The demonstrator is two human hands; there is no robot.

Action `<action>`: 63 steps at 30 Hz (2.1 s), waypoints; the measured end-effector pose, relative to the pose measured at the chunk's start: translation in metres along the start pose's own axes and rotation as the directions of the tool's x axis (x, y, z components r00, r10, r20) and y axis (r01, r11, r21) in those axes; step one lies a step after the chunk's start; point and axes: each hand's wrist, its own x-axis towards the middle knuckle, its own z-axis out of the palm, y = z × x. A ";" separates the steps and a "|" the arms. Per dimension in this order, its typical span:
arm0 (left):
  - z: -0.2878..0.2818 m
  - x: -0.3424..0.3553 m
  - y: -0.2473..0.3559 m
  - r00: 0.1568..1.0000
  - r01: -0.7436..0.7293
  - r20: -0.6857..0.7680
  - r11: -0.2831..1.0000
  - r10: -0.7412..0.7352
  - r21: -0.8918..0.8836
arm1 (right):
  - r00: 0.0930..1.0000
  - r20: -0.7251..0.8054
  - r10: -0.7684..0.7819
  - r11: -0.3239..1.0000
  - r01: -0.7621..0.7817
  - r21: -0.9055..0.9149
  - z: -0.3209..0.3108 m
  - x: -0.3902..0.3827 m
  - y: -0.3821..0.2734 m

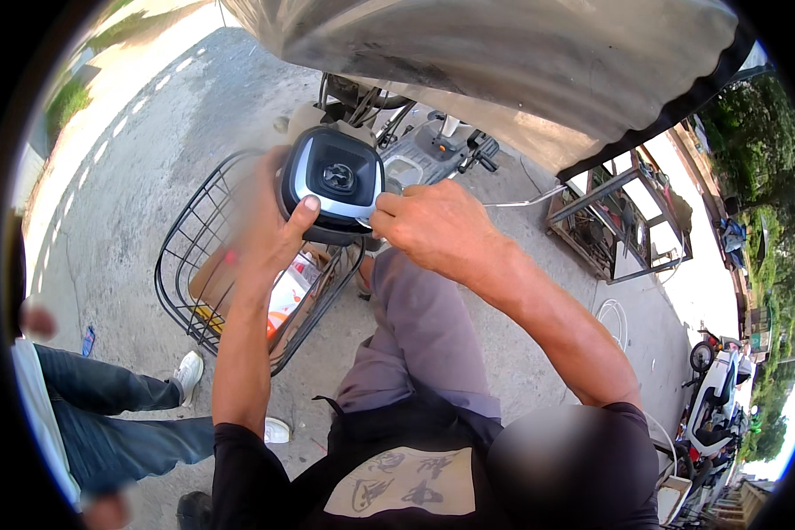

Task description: The person positions a new headlight assembly onto a motorcycle and uses a screwdriver to secure it with a screw.

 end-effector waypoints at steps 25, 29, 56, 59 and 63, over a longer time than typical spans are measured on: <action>-0.022 0.009 -0.008 0.997 0.064 0.038 0.998 -0.065 0.025 | 0.693 -0.280 0.665 0.696 -0.439 0.568 0.055 -0.021 -0.048; -0.035 0.013 -0.007 0.973 0.230 0.030 0.970 -0.228 -0.082 | 0.700 -0.223 0.678 0.670 -0.465 0.579 0.079 -0.038 -0.039; -0.033 0.033 -0.019 0.924 0.281 -0.212 0.942 -0.317 -0.185 | 0.867 -0.241 0.437 0.834 -0.289 0.471 0.207 -0.056 -0.051; -0.027 0.033 -0.013 0.902 0.291 -0.244 0.919 -0.357 -0.268 | 0.871 -0.223 0.437 0.825 -0.290 0.485 0.208 -0.055 -0.052; -0.032 0.035 -0.024 0.911 0.264 -0.236 0.917 -0.339 -0.300 | 0.868 -0.204 0.452 0.819 -0.314 0.480 0.210 -0.045 -0.048</action>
